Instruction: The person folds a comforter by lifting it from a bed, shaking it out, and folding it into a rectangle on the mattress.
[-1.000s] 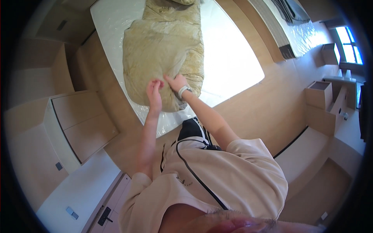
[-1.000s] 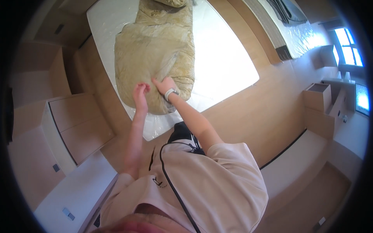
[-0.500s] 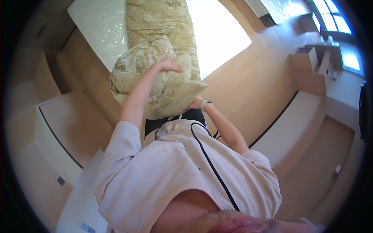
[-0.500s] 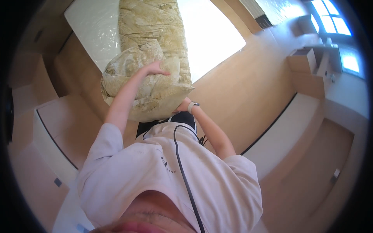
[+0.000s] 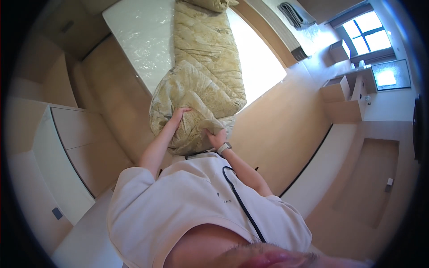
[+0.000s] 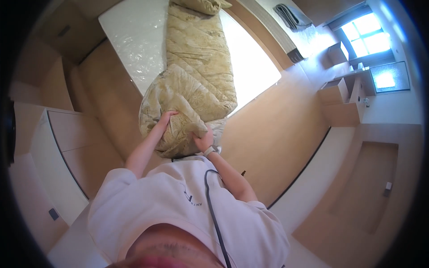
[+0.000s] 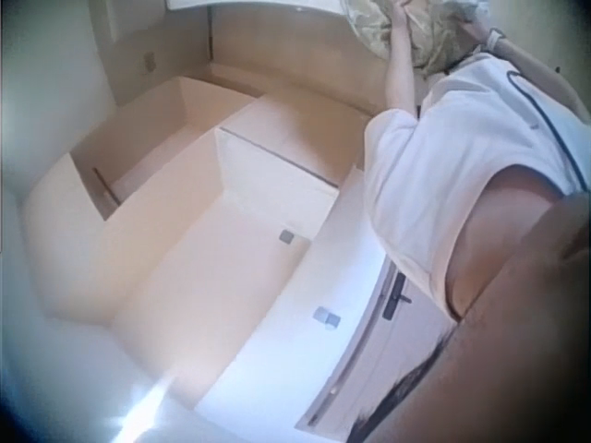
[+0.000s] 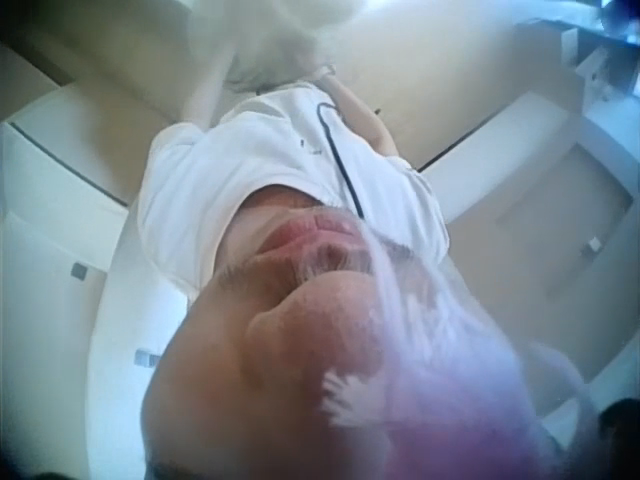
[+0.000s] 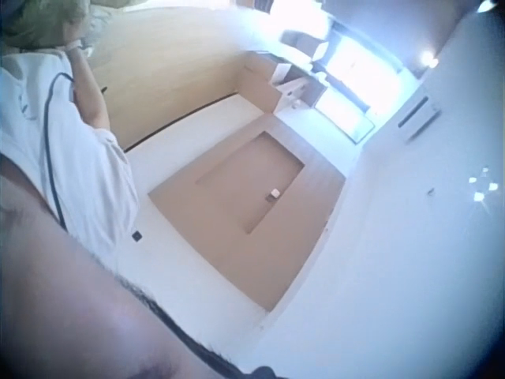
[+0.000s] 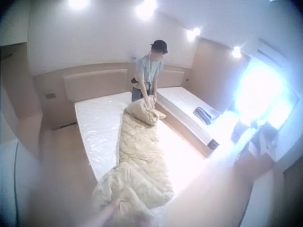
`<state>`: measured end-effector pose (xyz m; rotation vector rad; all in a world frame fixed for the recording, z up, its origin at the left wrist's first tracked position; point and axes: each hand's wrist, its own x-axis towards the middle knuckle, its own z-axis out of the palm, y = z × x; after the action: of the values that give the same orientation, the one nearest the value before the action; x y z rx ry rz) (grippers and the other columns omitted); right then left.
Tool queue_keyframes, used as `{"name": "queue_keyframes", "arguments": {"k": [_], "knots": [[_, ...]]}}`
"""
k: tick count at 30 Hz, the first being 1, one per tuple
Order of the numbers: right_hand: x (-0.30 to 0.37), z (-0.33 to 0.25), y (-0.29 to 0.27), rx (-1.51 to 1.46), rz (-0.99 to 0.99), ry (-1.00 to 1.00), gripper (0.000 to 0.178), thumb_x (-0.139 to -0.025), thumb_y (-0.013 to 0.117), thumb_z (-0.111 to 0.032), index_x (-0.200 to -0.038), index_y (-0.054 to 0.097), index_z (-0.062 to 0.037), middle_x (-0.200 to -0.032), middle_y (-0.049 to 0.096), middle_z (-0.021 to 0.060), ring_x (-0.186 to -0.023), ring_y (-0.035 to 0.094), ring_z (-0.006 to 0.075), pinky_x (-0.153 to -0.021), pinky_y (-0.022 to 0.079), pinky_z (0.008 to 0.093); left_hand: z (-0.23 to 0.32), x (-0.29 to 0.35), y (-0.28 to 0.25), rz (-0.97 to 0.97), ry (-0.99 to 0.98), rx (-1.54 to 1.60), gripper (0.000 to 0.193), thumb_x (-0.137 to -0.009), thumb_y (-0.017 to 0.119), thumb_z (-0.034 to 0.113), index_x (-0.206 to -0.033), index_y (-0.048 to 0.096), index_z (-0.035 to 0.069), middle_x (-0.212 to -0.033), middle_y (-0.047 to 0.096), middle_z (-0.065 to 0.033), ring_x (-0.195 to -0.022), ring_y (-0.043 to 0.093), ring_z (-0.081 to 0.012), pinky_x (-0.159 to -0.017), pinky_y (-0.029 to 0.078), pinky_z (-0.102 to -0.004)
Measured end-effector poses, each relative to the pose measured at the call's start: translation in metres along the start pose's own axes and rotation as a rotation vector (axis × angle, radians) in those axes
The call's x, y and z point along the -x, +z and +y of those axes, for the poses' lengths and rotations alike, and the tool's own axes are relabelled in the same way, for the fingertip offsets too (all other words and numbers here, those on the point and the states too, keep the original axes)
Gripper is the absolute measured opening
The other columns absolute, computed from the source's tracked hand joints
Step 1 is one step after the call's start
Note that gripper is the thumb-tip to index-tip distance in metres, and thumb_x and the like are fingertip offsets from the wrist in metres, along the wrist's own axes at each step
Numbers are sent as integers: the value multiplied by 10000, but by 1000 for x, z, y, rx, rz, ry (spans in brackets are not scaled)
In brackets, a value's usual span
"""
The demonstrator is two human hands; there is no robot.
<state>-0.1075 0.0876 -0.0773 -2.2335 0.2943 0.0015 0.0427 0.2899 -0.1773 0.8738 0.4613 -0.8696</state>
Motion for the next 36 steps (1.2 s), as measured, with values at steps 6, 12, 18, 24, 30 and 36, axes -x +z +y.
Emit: {"name": "queue_keyframes", "arguments": {"k": [6,12,18,24,30,36], "knots": [[23,-31,-29,-342,21,-126,388,-809,762,-279,-1103,668,-43,-1014,713,135,-956,669,294,-858,516,392,38,96,28,81,235,193,288,-807,654,142,-1034,652,-36,-940,698,-148,-842,685,-272,-772,561,-378],[60,-1,-66,-227,-276,-267,457,-845,763,-322,-1148,624,-10,-1090,684,105,-979,639,214,-876,515,362,-19,163,74,231,377,211,312,-788,670,104,-1056,623,-48,-976,676,-158,-869,676,-289,-774,562,-395],[112,119,-86,-312,-258,-134,402,-908,700,-308,-1179,619,-23,-1134,674,96,-1030,627,212,-916,499,361,-74,198,137,383,699,-28,349,-750,719,52,-1071,623,-46,-964,671,-158,-897,664,-267,-815,543,-390],[162,126,-123,-412,-213,14,434,-935,652,-357,-1214,617,-26,-1154,673,99,-1060,624,219,-944,482,358,-126,230,184,430,721,-259,379,-744,767,55,-1080,629,-55,-1015,686,-140,-912,660,-242,-828,531,-371],[150,122,-125,-365,12,-77,378,-957,610,-336,-1166,652,-24,-1121,695,110,-1059,639,243,-933,477,356,-162,232,215,393,811,-370,399,-746,789,91,-1084,634,-55,-1027,692,-128,-880,659,-214,-812,523,-349],[89,125,-92,-703,422,220,524,-989,551,-390,-1312,539,22,-1320,591,145,-1169,569,290,-951,463,363,-138,220,235,465,636,-80,469,-764,720,21,-1193,536,-26,-1122,637,-182,-1011,646,-285,-892,548,-401]]}}
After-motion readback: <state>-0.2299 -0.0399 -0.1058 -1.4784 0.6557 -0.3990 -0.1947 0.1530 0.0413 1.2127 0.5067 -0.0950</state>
